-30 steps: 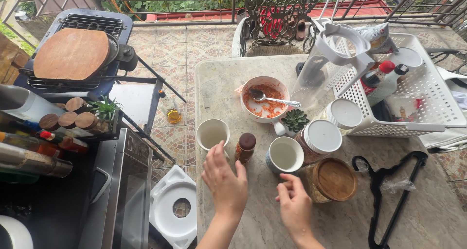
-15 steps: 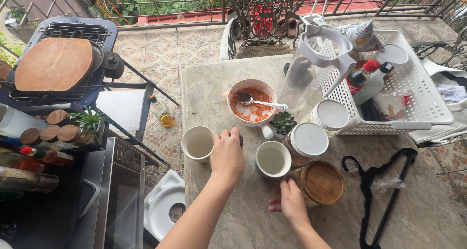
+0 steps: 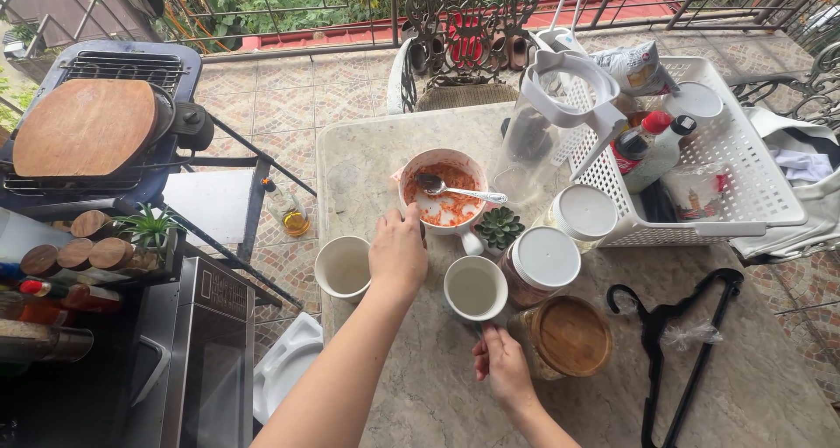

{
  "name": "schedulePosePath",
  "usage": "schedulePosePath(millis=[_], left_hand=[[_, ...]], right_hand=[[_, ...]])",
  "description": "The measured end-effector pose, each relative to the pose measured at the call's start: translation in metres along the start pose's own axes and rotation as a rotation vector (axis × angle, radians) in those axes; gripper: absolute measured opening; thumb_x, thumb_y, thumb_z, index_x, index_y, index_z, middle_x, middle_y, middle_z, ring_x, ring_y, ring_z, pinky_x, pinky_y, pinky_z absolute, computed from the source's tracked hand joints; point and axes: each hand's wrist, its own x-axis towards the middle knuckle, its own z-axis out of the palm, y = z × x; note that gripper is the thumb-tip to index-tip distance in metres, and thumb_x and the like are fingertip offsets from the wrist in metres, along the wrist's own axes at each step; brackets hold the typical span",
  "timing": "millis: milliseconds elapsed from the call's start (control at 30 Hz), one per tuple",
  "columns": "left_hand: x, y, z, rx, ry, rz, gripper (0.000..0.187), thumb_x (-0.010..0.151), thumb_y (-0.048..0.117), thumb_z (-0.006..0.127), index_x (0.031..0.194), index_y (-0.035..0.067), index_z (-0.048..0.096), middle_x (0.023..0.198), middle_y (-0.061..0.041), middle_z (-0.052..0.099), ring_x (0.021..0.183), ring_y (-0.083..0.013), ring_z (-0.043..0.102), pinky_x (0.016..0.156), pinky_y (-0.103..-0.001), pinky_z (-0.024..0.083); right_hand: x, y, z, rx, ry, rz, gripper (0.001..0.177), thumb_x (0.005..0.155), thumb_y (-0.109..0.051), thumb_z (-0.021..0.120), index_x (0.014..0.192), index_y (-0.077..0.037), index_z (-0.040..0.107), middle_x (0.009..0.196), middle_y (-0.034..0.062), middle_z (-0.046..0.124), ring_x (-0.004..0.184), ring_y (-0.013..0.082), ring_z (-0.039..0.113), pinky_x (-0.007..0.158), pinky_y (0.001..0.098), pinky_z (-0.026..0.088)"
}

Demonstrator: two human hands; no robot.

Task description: The person washes a white pan under running water, rinses it, and dries it with a cloth. They then place the pan on a portable electric stove, plug it in, and pour water from two mugs into the pan. Finally, they discard a bottle cap and pick up chopsticks.

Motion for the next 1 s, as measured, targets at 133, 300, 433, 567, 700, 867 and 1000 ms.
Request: schedulePosePath(millis=[133,300,433,567,700,867,1000], left_hand=[[-0.005,0.0,-0.007,-0.08,-0.075,-0.072,0.071,0.079,0.002,0.071,0.144,0.011,0.043,0.129,-0.017,0.051,0.12,-0.0366,0.053,0.093,-0.045,0.052],[-0.015,-0.001,-0.017,-0.083,-0.014,-0.016,0.079,0.073,0.003,0.074,0.146,0.009,0.042,0.132,-0.018,0.05,0.124,-0.0376,0.051,0.099,-0.045,0.049],[-0.022,0.001,-0.032,-0.07,-0.034,-0.012,0.08,0.072,0.005,0.076,0.145,0.009,0.044,0.138,-0.018,0.048,0.128,-0.0368,0.049,0.102,-0.044,0.046],[-0.03,0.007,-0.052,-0.075,-0.031,-0.021,0.086,0.07,0.008,0.08,0.147,0.011,0.042,0.144,-0.02,0.044,0.132,-0.0373,0.046,0.106,-0.046,0.042],[-0.043,0.015,-0.071,-0.072,-0.018,-0.021,0.089,0.07,0.01,0.081,0.149,0.012,0.04,0.146,-0.02,0.042,0.135,-0.037,0.043,0.106,-0.048,0.04],[-0.058,0.021,-0.105,-0.03,0.077,0.02,0.083,0.077,0.009,0.075,0.153,0.012,0.041,0.148,-0.02,0.044,0.136,-0.036,0.045,0.109,-0.048,0.04],[-0.08,0.02,-0.143,-0.017,0.135,0.007,0.08,0.078,0.021,0.078,0.15,0.01,0.042,0.149,-0.02,0.042,0.136,-0.0373,0.042,0.109,-0.051,0.037]], right_hand=[[-0.008,-0.008,0.002,-0.017,-0.009,-0.028,0.042,0.104,-0.035,0.046,0.088,0.001,0.059,0.076,0.0081,0.06,0.057,0.0143,0.056,0.048,0.0316,0.049],[-0.019,-0.026,0.0,-0.054,-0.023,-0.051,0.043,0.104,-0.036,0.046,0.085,0.001,0.059,0.072,0.0089,0.06,0.053,0.0157,0.056,0.048,0.0318,0.049],[-0.031,-0.056,0.001,-0.05,-0.052,-0.082,0.045,0.104,-0.038,0.046,0.084,0.002,0.057,0.07,0.01,0.058,0.052,0.0165,0.056,0.049,0.0326,0.05],[-0.045,-0.094,0.001,-0.035,-0.063,-0.12,0.042,0.102,-0.037,0.046,0.086,0.0,0.059,0.073,0.0079,0.06,0.054,0.0151,0.056,0.049,0.0327,0.05],[-0.058,-0.129,-0.001,-0.072,-0.074,-0.171,0.046,0.105,-0.037,0.047,0.086,0.003,0.058,0.072,0.0096,0.059,0.052,0.016,0.055,0.048,0.0317,0.048],[-0.066,-0.175,-0.006,-0.055,-0.096,-0.182,0.039,0.103,-0.035,0.047,0.091,0.0,0.059,0.075,0.0072,0.059,0.054,0.0135,0.054,0.047,0.0302,0.048],[-0.074,-0.216,-0.007,-0.026,-0.174,-0.249,0.038,0.105,-0.034,0.046,0.092,0.0,0.059,0.075,0.007,0.058,0.054,0.0128,0.054,0.047,0.0294,0.047]])
